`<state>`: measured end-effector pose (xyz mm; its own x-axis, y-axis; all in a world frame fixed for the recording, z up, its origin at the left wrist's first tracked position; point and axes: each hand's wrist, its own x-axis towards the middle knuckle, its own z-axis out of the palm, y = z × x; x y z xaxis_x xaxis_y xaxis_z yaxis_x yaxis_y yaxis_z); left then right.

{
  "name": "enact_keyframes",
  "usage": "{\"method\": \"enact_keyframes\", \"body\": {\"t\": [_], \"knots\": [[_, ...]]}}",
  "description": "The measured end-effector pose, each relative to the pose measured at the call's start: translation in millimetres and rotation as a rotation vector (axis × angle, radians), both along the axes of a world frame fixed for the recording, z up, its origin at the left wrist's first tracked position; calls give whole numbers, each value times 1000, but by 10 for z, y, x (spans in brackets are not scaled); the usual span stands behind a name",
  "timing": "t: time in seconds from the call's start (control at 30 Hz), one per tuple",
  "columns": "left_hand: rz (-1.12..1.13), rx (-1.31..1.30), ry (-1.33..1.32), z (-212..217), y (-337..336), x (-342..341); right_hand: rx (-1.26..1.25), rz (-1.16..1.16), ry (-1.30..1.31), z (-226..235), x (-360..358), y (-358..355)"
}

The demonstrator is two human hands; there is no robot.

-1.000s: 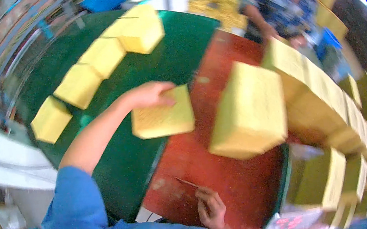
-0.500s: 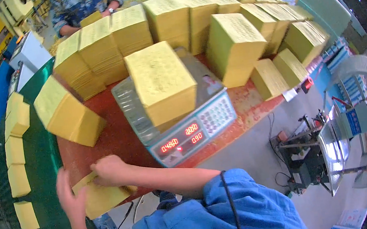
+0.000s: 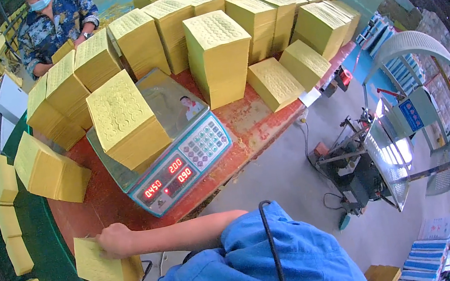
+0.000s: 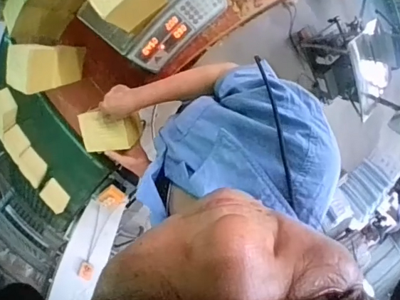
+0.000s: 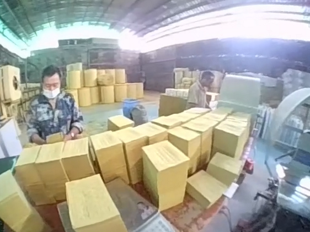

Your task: Measure, sort, and package stacks of yellow paper blocks using a scale and a strapping machine.

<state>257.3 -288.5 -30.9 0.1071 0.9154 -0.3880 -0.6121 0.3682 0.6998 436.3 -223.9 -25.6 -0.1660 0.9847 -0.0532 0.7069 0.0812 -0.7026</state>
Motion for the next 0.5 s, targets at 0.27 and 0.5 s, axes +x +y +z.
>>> {"method": "enact_keyframes", "body": {"t": [0.27, 0.5], "knots": [[-252, 408, 588, -462, 66, -349, 18, -162, 105, -105, 93, -609], [-111, -36, 49, -387, 189, -315, -244, -302, 745, -348, 449, -867]]}}
